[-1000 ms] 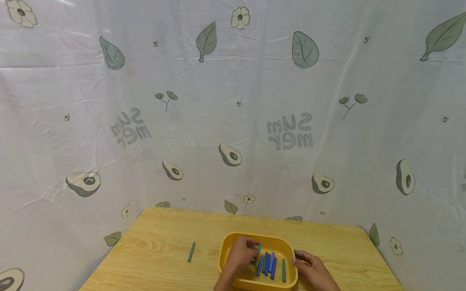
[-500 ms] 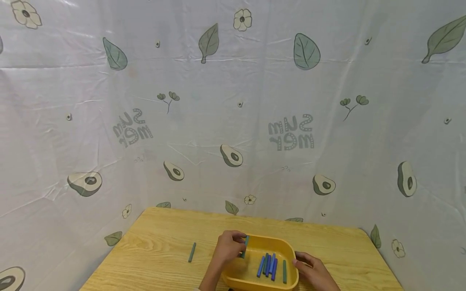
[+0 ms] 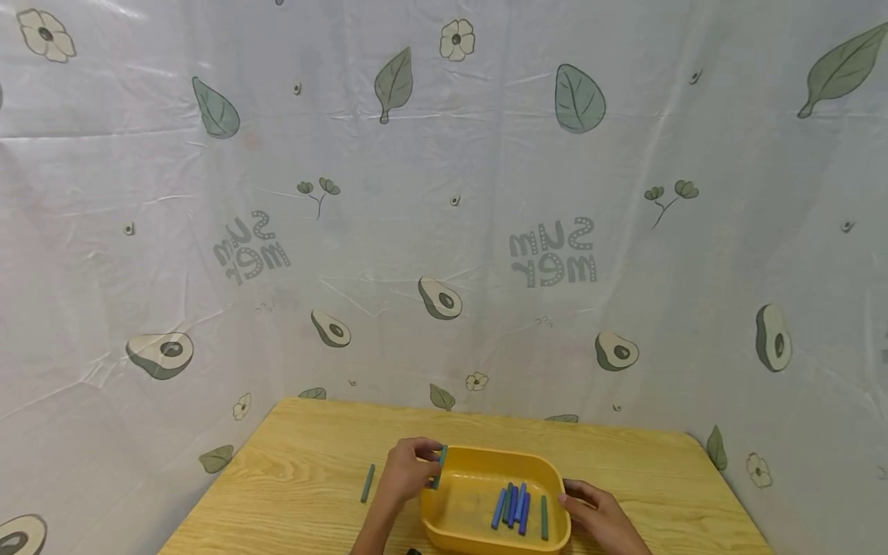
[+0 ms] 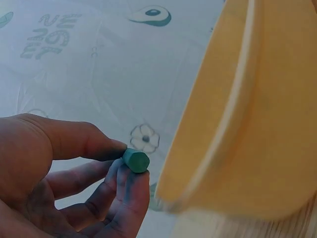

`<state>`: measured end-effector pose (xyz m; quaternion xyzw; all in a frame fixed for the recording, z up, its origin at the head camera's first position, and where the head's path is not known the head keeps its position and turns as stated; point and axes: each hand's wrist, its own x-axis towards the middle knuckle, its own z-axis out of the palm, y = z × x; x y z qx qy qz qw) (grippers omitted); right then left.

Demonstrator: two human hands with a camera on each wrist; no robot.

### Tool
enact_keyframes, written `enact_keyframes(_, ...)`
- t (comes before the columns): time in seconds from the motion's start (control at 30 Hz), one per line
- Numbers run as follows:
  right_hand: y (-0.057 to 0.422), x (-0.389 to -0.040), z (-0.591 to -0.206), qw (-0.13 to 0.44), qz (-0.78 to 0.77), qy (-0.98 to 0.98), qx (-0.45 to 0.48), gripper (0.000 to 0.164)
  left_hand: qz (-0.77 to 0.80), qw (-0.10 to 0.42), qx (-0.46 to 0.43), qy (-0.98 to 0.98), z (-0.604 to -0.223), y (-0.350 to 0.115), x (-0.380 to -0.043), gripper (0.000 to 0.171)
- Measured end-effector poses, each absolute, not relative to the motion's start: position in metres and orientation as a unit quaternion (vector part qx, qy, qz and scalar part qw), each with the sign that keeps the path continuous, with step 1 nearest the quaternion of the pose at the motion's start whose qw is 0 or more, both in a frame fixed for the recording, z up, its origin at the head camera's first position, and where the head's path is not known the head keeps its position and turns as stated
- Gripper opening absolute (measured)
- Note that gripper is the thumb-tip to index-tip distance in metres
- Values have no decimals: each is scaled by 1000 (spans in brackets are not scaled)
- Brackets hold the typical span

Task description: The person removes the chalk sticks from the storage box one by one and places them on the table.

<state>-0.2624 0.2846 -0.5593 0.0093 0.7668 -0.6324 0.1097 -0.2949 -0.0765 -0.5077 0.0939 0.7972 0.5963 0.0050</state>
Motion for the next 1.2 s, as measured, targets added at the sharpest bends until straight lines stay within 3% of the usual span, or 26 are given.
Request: enact_keyframes(1.2, 281, -263, -562, 102, -633, 767, 23, 71, 550, -27, 27, 835, -525, -177, -294, 39)
